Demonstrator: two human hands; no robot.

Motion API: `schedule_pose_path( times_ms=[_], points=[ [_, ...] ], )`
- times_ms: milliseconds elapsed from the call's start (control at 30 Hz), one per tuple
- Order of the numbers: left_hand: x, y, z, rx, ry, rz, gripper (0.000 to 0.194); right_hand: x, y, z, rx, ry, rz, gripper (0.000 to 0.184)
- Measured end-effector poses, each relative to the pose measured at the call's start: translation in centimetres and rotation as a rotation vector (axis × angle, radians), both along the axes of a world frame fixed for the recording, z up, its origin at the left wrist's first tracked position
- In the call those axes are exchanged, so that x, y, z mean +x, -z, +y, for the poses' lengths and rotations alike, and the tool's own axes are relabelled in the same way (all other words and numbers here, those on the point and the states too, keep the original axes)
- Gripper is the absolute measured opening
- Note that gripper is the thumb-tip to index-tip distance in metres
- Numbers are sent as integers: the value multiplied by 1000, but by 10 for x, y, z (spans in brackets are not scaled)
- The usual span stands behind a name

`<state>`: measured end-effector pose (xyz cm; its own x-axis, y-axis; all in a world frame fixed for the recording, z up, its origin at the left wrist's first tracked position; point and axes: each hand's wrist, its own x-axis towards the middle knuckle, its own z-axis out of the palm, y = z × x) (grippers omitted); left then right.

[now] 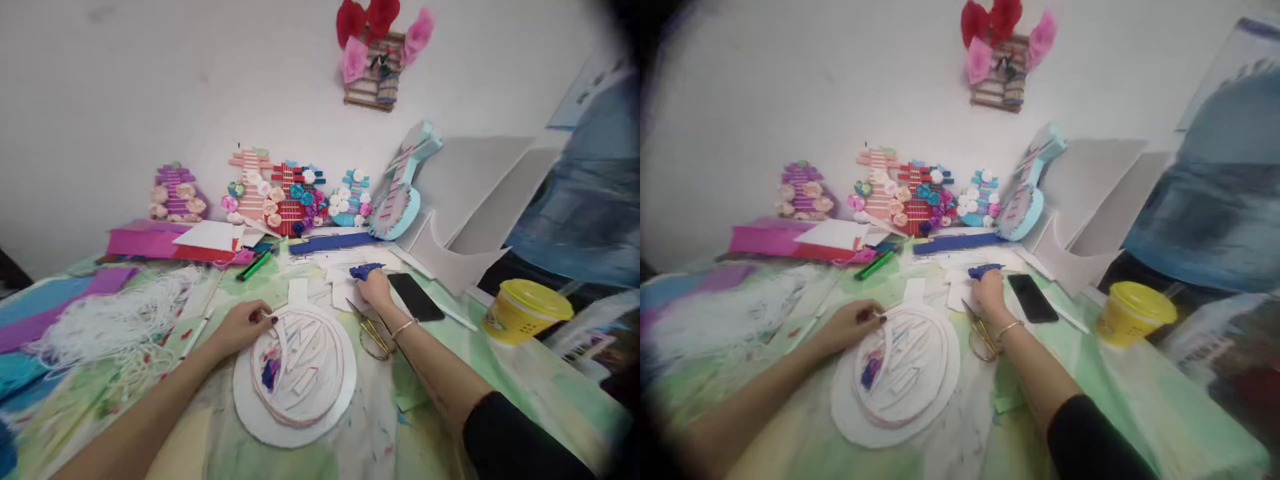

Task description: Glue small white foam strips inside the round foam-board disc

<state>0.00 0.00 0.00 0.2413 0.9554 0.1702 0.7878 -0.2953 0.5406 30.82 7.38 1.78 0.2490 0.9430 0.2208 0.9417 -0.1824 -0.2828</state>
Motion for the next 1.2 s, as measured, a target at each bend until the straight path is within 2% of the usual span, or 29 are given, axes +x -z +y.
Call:
schedule_pose_path(
  times_ms=[167, 333, 533, 700, 800, 900, 967, 1033, 1133, 1200],
  points=[
    [-5, -7, -2, -60, 56, -44, 31, -19, -2, 3, 13, -6, -1, 51],
    [-15, -4, 3, -97, 73, -117, 24, -29, -1, 0, -3, 3, -13, 42],
    [-18, -3, 4, -113, 87, -200, 26, -18, 2, 0, -66, 24, -38, 45],
    [-19, -3, 5, -128, 92, -238, 26, -1, -10, -6, -135, -108, -82, 38],
    [-19, -3, 5, -128, 86, -246, 23, 9, -25, -24, -149, -164, -126, 35],
    [-17, -9, 3, -105, 73, -253, 19, 14, -35, -53, -154, -232, -179, 33],
    [-15, -15, -1, -105, 58, -295, 18, 12, -36, -75, -236, -324, -196, 22],
    [-12, -22, -5, -140, 38, -375, 20, 7, -32, -93, -334, -366, -216, 19],
    [-8, -30, -11, -190, 7, -494, 23, 0, -27, -108, -409, -386, -231, 25],
    [-5, -33, -13, -169, 16, -532, 23, -3, -26, -110, -436, -387, -231, 34]
  ],
)
